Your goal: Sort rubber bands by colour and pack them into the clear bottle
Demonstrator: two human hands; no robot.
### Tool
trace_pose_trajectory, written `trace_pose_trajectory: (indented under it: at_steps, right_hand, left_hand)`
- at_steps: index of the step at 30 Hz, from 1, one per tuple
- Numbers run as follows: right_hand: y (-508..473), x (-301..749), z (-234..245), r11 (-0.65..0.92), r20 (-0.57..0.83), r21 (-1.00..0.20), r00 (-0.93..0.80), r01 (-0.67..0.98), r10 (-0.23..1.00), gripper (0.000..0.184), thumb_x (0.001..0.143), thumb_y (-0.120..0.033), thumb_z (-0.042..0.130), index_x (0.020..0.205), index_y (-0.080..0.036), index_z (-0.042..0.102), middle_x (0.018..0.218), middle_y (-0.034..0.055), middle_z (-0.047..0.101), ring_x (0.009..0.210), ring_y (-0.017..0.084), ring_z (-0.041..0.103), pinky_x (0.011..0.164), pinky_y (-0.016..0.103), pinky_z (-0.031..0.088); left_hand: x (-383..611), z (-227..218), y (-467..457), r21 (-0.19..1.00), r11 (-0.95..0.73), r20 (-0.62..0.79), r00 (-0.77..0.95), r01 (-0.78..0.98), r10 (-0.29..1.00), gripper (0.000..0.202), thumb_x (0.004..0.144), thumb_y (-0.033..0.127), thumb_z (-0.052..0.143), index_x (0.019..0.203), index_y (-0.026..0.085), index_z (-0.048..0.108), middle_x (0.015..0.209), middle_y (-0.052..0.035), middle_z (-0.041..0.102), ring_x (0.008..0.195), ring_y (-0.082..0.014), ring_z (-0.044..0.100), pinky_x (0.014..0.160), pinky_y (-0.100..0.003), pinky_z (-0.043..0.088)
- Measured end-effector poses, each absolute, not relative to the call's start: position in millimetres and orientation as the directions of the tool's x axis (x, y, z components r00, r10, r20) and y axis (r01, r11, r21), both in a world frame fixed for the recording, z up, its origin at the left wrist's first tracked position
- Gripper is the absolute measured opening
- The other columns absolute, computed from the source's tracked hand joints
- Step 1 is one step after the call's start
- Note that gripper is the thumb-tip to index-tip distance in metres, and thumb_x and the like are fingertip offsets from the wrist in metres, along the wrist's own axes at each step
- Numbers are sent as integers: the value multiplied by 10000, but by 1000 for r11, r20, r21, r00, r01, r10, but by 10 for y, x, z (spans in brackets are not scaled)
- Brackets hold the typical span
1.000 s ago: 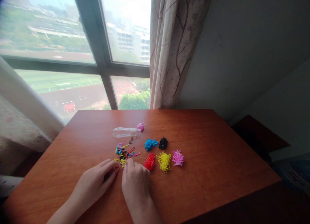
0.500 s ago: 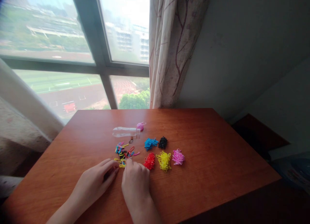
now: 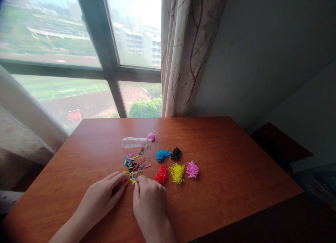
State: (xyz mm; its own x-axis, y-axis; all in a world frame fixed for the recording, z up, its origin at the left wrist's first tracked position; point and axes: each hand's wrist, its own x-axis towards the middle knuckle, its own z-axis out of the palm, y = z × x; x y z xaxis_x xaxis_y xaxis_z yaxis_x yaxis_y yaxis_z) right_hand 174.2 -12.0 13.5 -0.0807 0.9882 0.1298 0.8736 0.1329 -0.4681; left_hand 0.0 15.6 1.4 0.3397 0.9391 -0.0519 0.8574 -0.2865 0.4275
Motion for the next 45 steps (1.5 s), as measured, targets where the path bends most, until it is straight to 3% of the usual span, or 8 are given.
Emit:
trace_pose_trajectory:
  at_steps: [9, 14, 24, 45]
  right_hand:
    - [-178, 1888, 140, 162, 228, -545, -40, 823, 973, 161, 908, -148, 532, 845, -236, 650, 714, -20, 685, 652, 151, 639, 598, 248, 311]
    - [-235, 2222, 68, 104, 277, -594, 82, 798, 957, 207, 940, -207, 480, 862, -227, 672, 729, 2, 708, 621, 147, 646, 609, 238, 359]
    - [-296, 2963, -108, -12, 340, -420, 169, 907, 925, 333, 976, -355, 417, 895, -205, 704, 712, 72, 722, 569, 175, 649, 564, 254, 404]
    - [-317, 2775, -36, 34, 342, -482, 152, 875, 927, 313, 969, -304, 421, 915, -199, 711, 753, 78, 738, 614, 174, 677, 593, 248, 439]
  left_hand:
    - [-2, 17, 164, 439, -283, -54, 340, 853, 939, 210, 955, 263, 382, 940, 262, 591, 928, -4, 668, 808, -173, 664, 674, -253, 432]
    - [0, 3, 155, 436, -281, -53, 336, 855, 940, 201, 962, 285, 388, 932, 265, 586, 907, 7, 664, 787, -165, 659, 653, -246, 411]
    - [-6, -1, 157, 417, -285, -21, 323, 863, 946, 187, 950, 286, 410, 919, 273, 594, 881, 17, 673, 759, -156, 658, 632, -235, 397]
    - [11, 16, 154, 451, -279, -6, 315, 848, 949, 182, 935, 292, 427, 898, 265, 604, 876, 13, 677, 741, -150, 646, 619, -231, 396]
